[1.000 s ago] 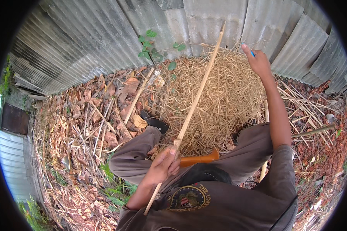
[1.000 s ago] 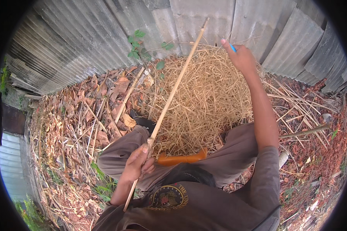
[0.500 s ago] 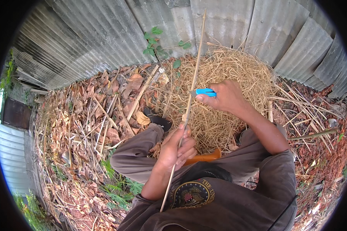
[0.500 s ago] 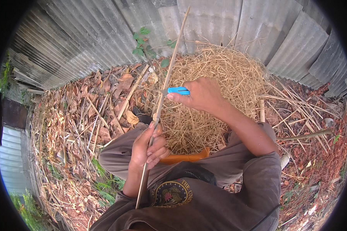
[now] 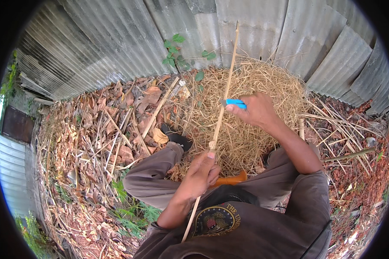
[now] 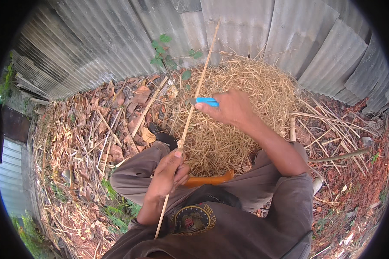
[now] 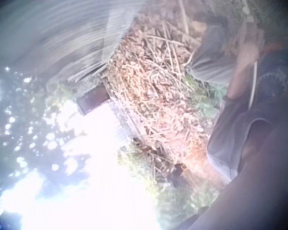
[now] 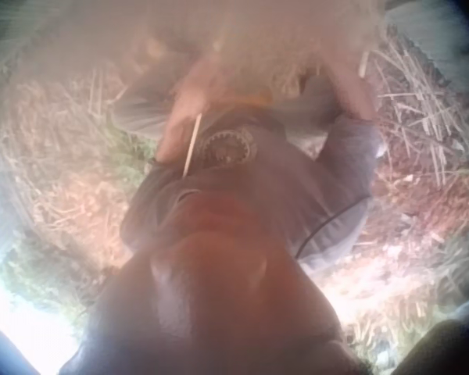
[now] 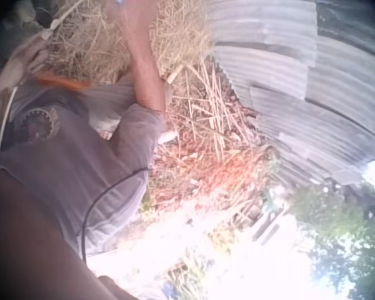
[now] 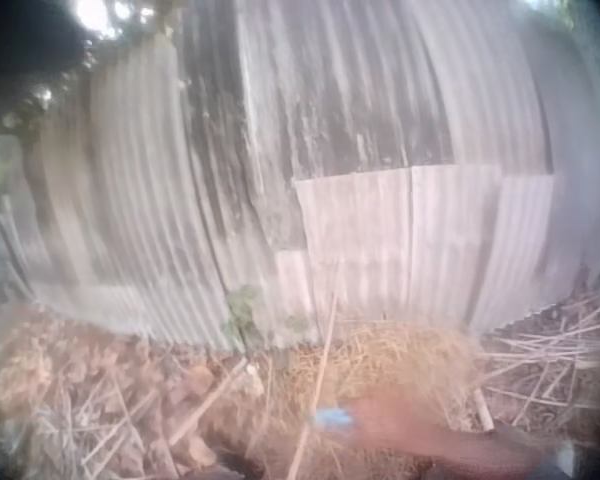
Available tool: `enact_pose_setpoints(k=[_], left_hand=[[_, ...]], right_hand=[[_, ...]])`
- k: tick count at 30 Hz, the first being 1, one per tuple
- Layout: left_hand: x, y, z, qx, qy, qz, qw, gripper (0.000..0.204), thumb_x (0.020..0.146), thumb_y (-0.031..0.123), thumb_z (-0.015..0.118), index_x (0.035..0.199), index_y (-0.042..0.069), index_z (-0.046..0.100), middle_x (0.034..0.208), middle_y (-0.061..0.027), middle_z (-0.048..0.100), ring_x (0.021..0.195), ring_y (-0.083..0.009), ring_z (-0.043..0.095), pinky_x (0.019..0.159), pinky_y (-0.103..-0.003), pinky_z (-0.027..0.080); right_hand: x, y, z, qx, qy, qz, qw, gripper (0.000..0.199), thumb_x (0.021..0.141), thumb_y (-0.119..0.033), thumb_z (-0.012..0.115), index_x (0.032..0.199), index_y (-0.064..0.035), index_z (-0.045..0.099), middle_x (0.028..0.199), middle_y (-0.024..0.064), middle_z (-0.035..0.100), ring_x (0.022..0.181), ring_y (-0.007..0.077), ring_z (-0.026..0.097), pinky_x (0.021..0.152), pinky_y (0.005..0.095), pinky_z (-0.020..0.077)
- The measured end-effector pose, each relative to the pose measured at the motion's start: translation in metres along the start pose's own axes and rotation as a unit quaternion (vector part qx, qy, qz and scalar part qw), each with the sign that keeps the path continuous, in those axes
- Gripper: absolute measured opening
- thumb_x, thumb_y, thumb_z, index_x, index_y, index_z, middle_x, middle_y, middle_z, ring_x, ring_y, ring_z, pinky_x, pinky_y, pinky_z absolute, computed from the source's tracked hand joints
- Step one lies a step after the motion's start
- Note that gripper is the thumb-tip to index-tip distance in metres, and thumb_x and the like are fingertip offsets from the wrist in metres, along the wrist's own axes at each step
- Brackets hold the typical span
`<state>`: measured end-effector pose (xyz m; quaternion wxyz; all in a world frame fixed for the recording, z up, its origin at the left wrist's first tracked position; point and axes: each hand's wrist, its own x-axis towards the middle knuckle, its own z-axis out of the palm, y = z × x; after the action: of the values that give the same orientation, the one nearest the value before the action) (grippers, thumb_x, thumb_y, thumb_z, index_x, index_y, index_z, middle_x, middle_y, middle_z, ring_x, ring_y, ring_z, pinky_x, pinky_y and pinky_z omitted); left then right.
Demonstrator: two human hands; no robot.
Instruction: The person sits cross-legged on the ground and uses a blue utility knife to shave and smooth a long, thin wooden stick. They hold the stick with their left hand and scrape along its length with the knife in their right hand, occasionally rotating the stick to work on different sides.
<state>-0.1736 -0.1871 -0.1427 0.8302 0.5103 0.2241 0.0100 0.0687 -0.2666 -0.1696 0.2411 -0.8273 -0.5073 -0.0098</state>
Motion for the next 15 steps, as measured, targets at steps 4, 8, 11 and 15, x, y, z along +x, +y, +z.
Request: enact_pose_setpoints(k=[4, 8, 11, 15], left_hand=[[-0.004, 0.002, -0.004, -0.048, 0.006, -0.012, 0.999, 0.031, 0.105, 0.034, 0.035, 0.082, 0.013, 0.036, 0.054, 0.0046, 0.026, 0.045, -0.0063, 0.023, 0.043, -0.024, 0.021], [-0.006, 0.005, 0.006, -0.019, 0.005, -0.009, 1.000, 0.032, 0.105, 0.035, 0.036, 0.082, 0.013, 0.037, 0.053, 0.0047, 0.025, 0.044, -0.0061, 0.022, 0.043, -0.024, 0.021], [-0.018, -0.003, 0.008, -0.020, 0.003, -0.002, 1.000, 0.035, 0.103, 0.039, 0.038, 0.080, 0.013, 0.039, 0.050, 0.0043, 0.025, 0.041, -0.0065, 0.020, 0.043, -0.024, 0.020], [-0.014, -0.007, 0.002, -0.008, 0.022, -0.002, 1.000, 0.035, 0.104, 0.038, 0.037, 0.080, 0.012, 0.038, 0.050, 0.0045, 0.025, 0.042, -0.0065, 0.021, 0.043, -0.024, 0.021]], right_hand=[[-0.022, -0.030, 0.000, 0.031, -0.033, -0.124, 0.991, 0.072, 0.079, -0.075, 0.050, 0.053, -0.0082, 0.058, 0.043, 0.0094, 0.050, 0.041, 0.0281, 0.055, 0.043, 0.0423, 0.0430], [-0.009, -0.008, -0.003, -0.012, 0.022, -0.070, 0.997, 0.072, 0.080, -0.075, 0.047, 0.056, -0.0093, 0.062, 0.043, 0.0103, 0.051, 0.045, 0.0299, 0.059, 0.046, 0.0425, 0.0459], [0.011, 0.020, -0.013, -0.007, 0.038, 0.052, 0.998, 0.073, 0.082, -0.075, 0.046, 0.056, -0.0089, 0.062, 0.044, 0.0113, 0.051, 0.046, 0.0308, 0.059, 0.046, 0.0429, 0.0459], [-0.018, -0.016, 0.004, 0.000, -0.024, -0.052, 0.998, 0.074, 0.081, -0.077, 0.044, 0.059, -0.0096, 0.066, 0.045, 0.0123, 0.053, 0.046, 0.0309, 0.059, 0.045, 0.0427, 0.0451]])
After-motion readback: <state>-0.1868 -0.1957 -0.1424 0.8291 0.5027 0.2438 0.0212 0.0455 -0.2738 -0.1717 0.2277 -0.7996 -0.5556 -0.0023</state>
